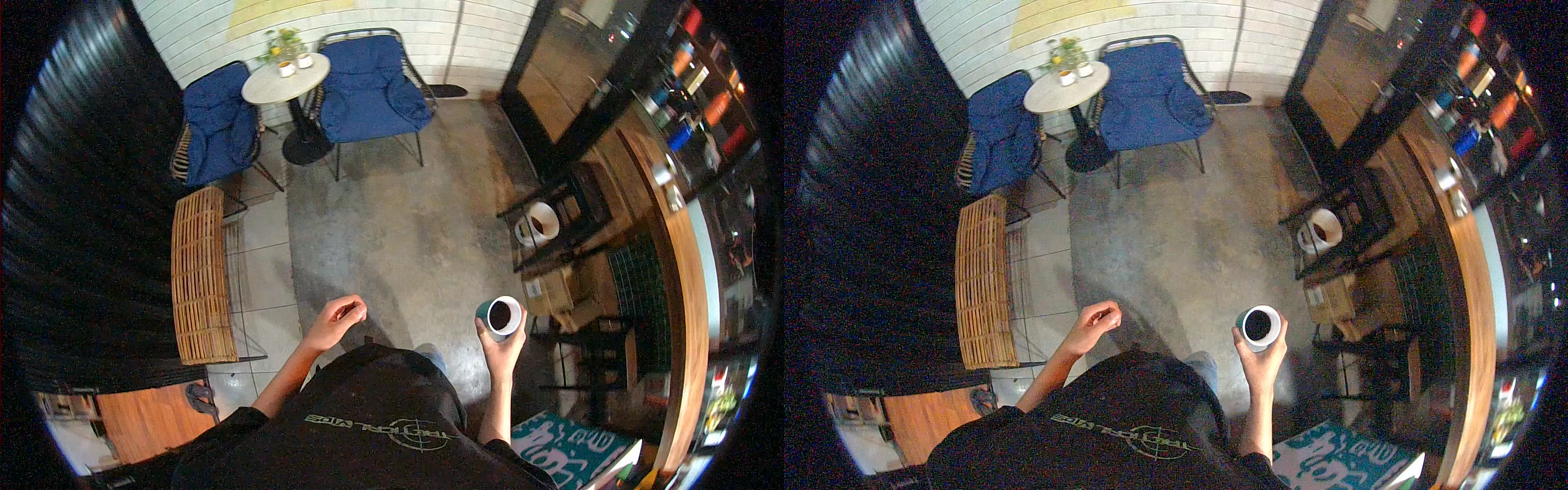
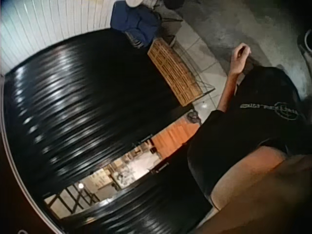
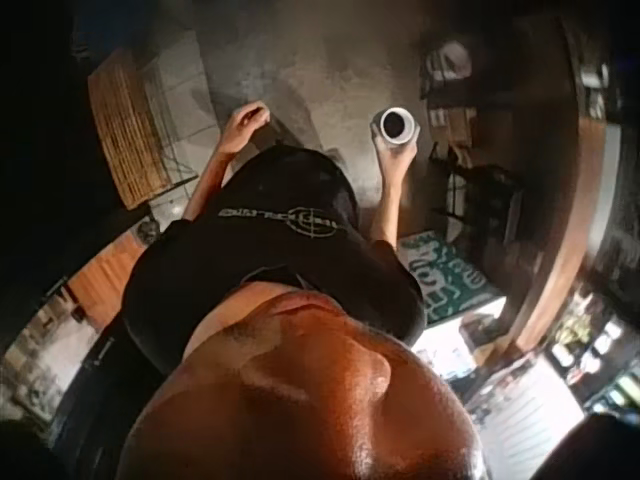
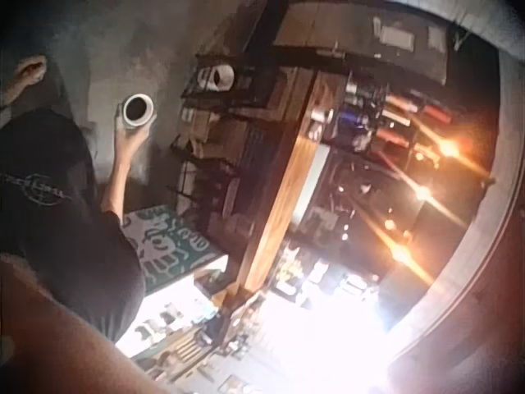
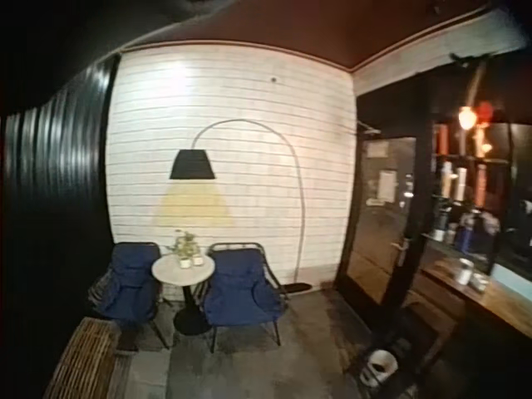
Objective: The person scoops colored powder into a glass pitcher, pours hot water from a kettle into a small metal pot, and then carries a cup of coffee to a table and a wooden counter.
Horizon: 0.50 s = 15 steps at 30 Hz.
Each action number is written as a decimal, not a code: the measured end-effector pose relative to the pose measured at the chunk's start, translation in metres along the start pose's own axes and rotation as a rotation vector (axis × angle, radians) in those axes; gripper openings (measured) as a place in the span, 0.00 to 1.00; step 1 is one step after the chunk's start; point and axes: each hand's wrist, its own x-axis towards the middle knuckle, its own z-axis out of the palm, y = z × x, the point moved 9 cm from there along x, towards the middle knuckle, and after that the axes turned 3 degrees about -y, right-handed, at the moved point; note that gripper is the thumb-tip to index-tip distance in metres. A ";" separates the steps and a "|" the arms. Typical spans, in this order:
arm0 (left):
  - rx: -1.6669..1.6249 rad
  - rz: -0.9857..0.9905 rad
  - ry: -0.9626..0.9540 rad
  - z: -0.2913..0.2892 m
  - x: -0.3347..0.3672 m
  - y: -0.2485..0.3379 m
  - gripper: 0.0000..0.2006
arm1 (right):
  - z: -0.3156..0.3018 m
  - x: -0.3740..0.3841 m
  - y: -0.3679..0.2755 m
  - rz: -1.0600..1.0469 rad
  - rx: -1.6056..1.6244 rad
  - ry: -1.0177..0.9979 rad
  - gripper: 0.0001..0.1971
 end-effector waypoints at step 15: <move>-0.132 -0.069 0.503 -0.227 0.169 0.017 0.12 | 0.314 0.319 -0.085 -0.172 0.110 -0.530 0.33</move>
